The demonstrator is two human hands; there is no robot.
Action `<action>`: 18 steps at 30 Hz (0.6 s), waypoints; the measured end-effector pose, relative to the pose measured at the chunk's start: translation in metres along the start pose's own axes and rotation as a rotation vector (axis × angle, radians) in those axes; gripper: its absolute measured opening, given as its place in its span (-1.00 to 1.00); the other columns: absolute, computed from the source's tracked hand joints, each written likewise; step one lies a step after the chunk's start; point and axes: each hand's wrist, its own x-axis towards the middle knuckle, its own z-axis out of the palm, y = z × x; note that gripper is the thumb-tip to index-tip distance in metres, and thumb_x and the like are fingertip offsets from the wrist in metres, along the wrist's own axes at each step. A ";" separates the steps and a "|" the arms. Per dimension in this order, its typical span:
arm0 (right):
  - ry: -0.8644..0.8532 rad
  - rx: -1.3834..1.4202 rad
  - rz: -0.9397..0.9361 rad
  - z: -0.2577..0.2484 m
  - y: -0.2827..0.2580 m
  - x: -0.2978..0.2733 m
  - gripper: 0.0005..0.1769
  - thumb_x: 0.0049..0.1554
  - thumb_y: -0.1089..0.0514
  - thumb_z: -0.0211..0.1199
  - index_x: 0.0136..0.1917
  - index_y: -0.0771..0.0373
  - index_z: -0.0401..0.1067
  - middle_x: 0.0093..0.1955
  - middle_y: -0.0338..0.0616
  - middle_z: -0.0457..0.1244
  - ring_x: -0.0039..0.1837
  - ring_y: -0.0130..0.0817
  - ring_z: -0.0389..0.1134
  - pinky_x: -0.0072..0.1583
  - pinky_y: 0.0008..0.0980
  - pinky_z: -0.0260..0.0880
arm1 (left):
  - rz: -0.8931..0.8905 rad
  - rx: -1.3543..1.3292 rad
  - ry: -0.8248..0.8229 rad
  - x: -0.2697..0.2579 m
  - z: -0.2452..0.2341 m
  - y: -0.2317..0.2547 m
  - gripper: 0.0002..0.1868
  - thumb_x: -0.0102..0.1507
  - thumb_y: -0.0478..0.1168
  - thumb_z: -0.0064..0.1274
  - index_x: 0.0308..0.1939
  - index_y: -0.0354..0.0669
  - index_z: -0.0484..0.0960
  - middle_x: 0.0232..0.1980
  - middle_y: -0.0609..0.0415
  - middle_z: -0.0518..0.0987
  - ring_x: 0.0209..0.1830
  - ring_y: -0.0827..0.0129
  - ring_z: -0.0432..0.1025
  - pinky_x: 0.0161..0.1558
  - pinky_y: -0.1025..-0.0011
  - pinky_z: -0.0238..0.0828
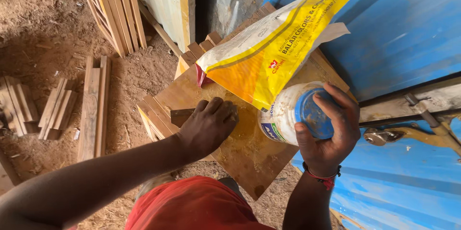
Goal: The person sands a small piece of wood by hand on a wooden table, rubbing the surface with a sandpaper block.
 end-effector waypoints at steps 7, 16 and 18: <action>0.001 -0.007 -0.009 0.001 -0.004 0.000 -0.46 0.27 -0.22 0.40 0.25 0.24 0.46 0.40 0.06 0.28 0.40 -0.12 0.36 0.42 -0.24 0.36 | -0.025 -0.028 0.001 0.000 -0.001 0.003 -0.73 0.20 -0.21 0.02 -0.05 -0.19 0.60 0.16 -0.06 0.51 0.20 0.09 0.35 0.06 0.12 0.32; 0.003 -0.004 -0.008 0.002 -0.002 -0.002 -0.42 0.28 -0.28 0.39 0.25 0.23 0.47 0.40 0.04 0.28 0.37 -0.16 0.35 0.40 -0.25 0.37 | 0.186 -0.078 -0.073 0.015 -0.003 -0.031 -0.78 0.19 -0.17 0.04 -0.14 -0.16 0.61 0.11 -0.03 0.52 0.19 0.13 0.36 0.05 0.16 0.34; 0.004 -0.010 -0.009 0.002 -0.003 0.000 -0.42 0.28 -0.28 0.39 0.25 0.23 0.47 0.40 0.03 0.28 0.37 -0.16 0.35 0.38 -0.26 0.36 | 0.230 -0.039 -0.074 0.016 -0.003 -0.034 -0.77 0.19 -0.17 0.04 -0.13 -0.19 0.61 0.11 -0.04 0.52 0.20 0.12 0.36 0.05 0.17 0.35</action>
